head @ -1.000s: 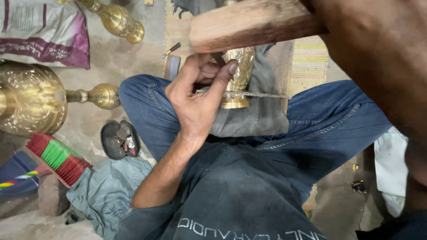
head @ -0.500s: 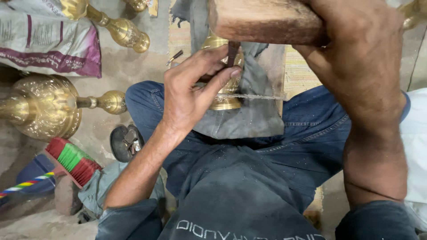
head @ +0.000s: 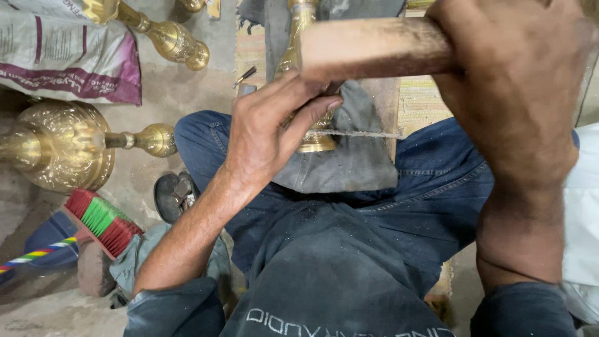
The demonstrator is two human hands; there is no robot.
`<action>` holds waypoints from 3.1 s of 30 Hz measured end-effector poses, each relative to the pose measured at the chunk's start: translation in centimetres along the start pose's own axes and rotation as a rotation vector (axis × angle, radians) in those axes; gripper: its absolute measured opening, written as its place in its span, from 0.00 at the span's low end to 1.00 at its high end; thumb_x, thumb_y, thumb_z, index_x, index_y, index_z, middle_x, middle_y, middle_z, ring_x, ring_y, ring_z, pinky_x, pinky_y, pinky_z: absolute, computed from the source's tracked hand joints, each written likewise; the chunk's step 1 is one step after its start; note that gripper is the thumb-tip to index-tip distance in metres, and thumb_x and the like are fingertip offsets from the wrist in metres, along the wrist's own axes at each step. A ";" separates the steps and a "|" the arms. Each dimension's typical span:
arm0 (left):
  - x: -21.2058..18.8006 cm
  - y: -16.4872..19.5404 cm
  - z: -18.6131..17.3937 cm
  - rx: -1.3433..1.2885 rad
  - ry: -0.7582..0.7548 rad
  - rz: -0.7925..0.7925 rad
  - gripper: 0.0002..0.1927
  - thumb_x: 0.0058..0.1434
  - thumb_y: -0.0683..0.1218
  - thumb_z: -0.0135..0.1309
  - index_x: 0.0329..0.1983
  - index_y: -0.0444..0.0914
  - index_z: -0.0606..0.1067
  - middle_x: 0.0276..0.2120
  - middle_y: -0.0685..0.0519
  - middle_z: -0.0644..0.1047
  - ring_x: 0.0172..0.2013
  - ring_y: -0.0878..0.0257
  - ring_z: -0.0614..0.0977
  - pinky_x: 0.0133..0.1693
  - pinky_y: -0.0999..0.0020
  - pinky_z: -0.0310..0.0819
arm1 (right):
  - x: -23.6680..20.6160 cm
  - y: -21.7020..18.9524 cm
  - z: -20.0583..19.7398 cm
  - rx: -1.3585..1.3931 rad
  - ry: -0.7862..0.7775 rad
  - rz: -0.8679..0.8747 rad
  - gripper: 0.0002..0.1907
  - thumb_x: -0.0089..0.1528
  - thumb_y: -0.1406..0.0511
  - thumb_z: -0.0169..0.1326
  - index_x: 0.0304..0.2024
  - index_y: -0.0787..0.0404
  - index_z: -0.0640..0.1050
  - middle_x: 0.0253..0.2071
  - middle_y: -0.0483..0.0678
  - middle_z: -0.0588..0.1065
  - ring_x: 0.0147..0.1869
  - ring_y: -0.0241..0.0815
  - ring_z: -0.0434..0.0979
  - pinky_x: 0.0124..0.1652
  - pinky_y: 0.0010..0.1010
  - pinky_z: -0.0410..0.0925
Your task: The person sits cross-legged on the floor holding a brass vase against a cloth pad on their lap. They hold a chisel against the vase's decorated surface and repeatedly strike it with a wooden mallet, rotating the vase to engrave patterns along its body.
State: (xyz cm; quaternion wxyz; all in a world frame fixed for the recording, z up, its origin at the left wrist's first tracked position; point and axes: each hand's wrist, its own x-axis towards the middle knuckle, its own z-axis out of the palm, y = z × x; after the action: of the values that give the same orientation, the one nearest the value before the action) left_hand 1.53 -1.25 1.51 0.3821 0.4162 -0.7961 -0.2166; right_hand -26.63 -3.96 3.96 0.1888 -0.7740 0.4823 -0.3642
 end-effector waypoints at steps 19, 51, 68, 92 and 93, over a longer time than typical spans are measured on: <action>-0.1 -0.7 0.7 -0.101 0.073 -0.060 0.16 0.70 0.44 0.66 0.56 0.36 0.76 0.41 0.51 0.83 0.41 0.64 0.88 0.43 0.71 0.87 | 0.9 -2.6 -1.9 -0.849 -0.076 -0.344 0.09 0.63 0.69 0.64 0.43 0.59 0.75 0.38 0.47 0.75 0.41 0.44 0.77 0.43 0.34 0.69; 2.1 -7.1 4.7 -1.237 0.765 -0.323 0.16 0.75 0.47 0.58 0.61 0.35 0.74 0.36 0.47 0.82 0.34 0.62 0.87 0.35 0.69 0.84 | 2.8 -0.9 7.5 0.346 -0.135 0.515 0.29 0.68 0.57 0.65 0.59 0.71 0.71 0.37 0.52 0.75 0.31 0.36 0.75 0.29 0.29 0.70; 3.8 -6.4 5.2 -1.080 0.651 -0.083 0.15 0.76 0.46 0.59 0.62 0.36 0.73 0.41 0.47 0.82 0.37 0.60 0.87 0.38 0.65 0.90 | 3.2 1.4 8.3 0.507 -0.455 0.593 0.49 0.54 0.58 0.70 0.74 0.62 0.63 0.45 0.51 0.77 0.28 0.34 0.75 0.25 0.26 0.69; 2.3 -3.6 -0.3 -0.234 -0.150 0.193 0.17 0.69 0.47 0.65 0.58 0.39 0.78 0.47 0.51 0.84 0.43 0.62 0.88 0.46 0.70 0.87 | -2.8 0.2 6.2 -0.015 0.076 0.264 0.25 0.70 0.66 0.64 0.62 0.67 0.66 0.45 0.54 0.75 0.46 0.43 0.79 0.44 0.33 0.71; 2.6 -3.5 -0.3 -0.168 -0.172 0.242 0.17 0.68 0.47 0.65 0.58 0.40 0.79 0.47 0.51 0.84 0.44 0.61 0.88 0.46 0.69 0.86 | -3.2 -0.1 6.0 -0.058 0.100 0.193 0.25 0.68 0.69 0.64 0.62 0.67 0.67 0.47 0.56 0.75 0.49 0.46 0.78 0.47 0.35 0.72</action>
State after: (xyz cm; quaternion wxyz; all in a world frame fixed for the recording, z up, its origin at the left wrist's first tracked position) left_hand 2.56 -5.33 0.52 0.3695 0.2639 -0.8492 -0.2697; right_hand -23.00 -1.43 -1.18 0.1761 -0.7100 0.5738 -0.3682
